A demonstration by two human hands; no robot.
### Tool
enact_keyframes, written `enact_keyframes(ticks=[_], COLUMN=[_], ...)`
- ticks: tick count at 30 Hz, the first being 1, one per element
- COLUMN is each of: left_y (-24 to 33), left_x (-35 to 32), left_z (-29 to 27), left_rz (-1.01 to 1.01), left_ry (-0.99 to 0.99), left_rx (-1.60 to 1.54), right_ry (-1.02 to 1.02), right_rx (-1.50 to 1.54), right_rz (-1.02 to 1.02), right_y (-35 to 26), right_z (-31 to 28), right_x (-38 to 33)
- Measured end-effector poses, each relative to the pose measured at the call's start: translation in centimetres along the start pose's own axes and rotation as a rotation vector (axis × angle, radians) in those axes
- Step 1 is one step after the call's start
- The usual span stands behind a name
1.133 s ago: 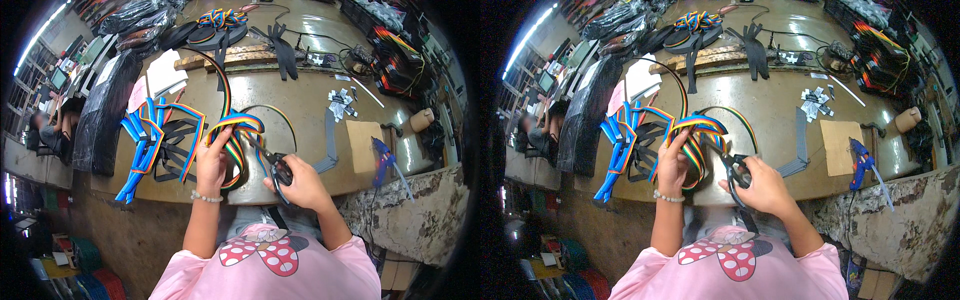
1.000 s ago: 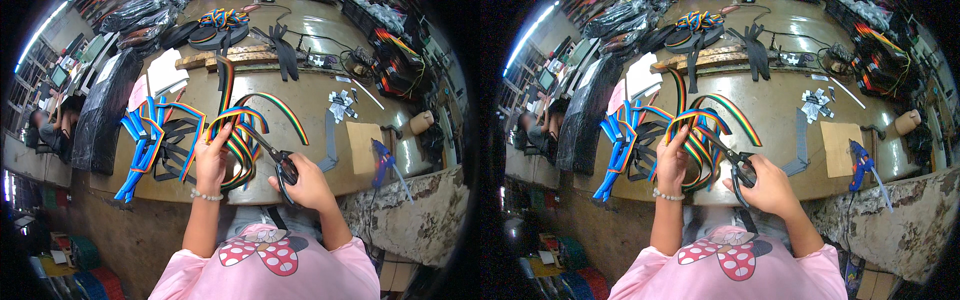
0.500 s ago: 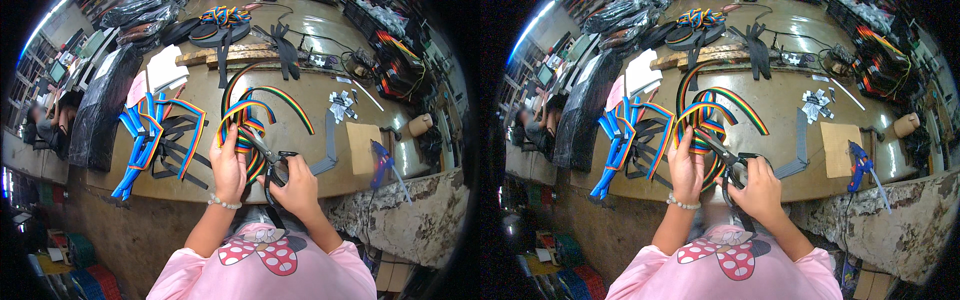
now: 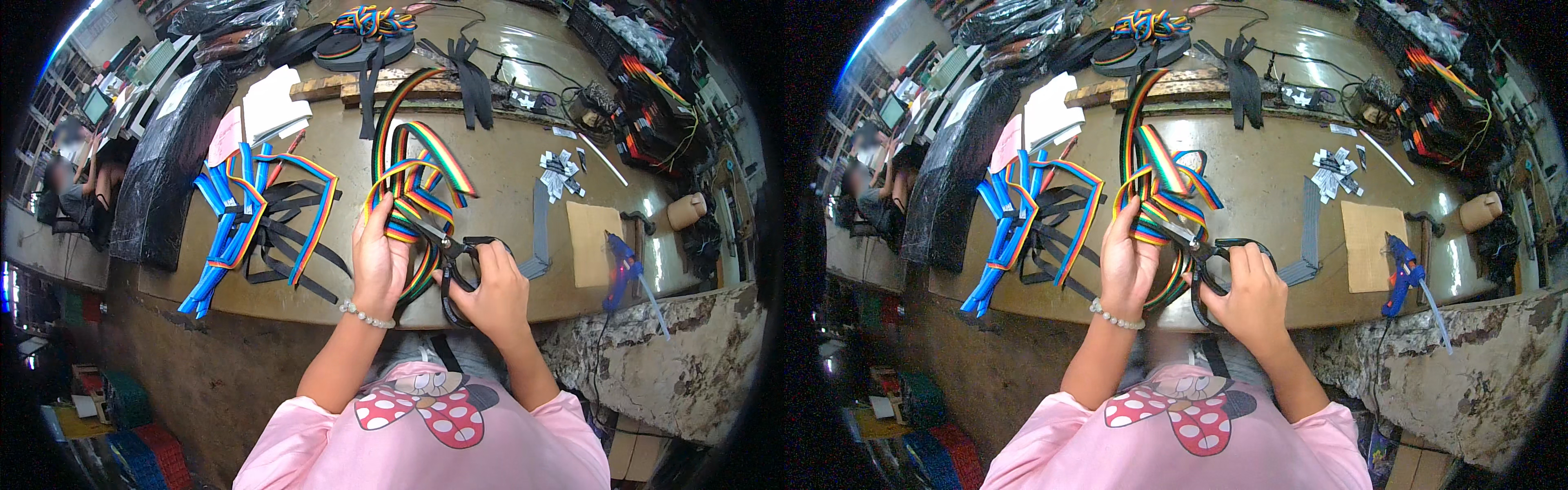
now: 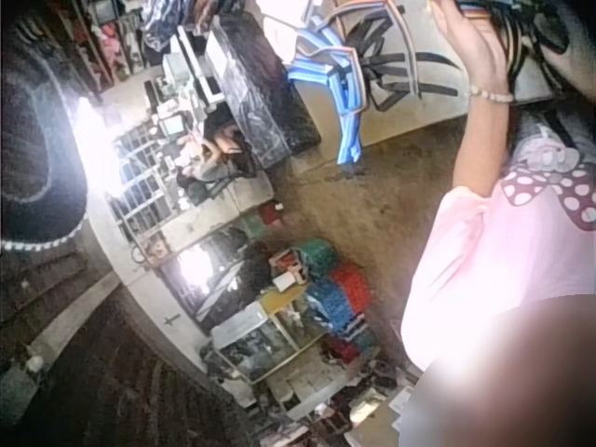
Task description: The person cuts a bundle of rainbow-colored straps with scissors, then uses a hot glue gun to attach small rectangular pieces and a rainbow strap to a long black strap on a workbench. The person repeatedly applies glue and presses components into place.
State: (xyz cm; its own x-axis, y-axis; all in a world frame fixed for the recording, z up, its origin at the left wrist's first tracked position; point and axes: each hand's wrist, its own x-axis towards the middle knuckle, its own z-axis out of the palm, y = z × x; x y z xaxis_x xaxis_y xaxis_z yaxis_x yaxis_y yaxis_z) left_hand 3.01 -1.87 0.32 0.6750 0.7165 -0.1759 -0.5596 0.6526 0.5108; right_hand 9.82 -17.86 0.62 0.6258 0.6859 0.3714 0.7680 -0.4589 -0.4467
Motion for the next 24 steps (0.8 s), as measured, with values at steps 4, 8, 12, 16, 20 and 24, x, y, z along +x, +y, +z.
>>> enact_keyframes(ticks=[4,8,12,16,20,24], left_y=[-0.6,-0.7,-0.1,-0.3,-1.0,-1.2], left_x=[-0.1,-0.1,0.4,0.6,0.2,-0.1], left_z=[0.1,0.1,-0.2,0.0,0.4,0.2], left_rz=[0.013,-0.031,-0.228,-0.252,-0.249,-0.224], left_ry=[-0.042,-0.024,-0.071,-0.078,-0.036,-0.035], left_rx=[0.011,-0.06,-0.267,-0.26,-0.186,-0.097], right_ry=[-0.006,0.025,0.016,0.029,0.077,0.077], right_rx=[0.063,0.038,-0.07,-0.078,-0.094,-0.066], right_rz=[0.061,0.057,0.044,0.04,0.009,0.015], right_y=[-0.2,-0.1,0.5,1.1,1.5,1.9], right_z=[0.5,1.2,1.6,1.4,1.4,1.6], right_x=[-0.1,-0.3,-0.1,0.3,0.6,0.9])
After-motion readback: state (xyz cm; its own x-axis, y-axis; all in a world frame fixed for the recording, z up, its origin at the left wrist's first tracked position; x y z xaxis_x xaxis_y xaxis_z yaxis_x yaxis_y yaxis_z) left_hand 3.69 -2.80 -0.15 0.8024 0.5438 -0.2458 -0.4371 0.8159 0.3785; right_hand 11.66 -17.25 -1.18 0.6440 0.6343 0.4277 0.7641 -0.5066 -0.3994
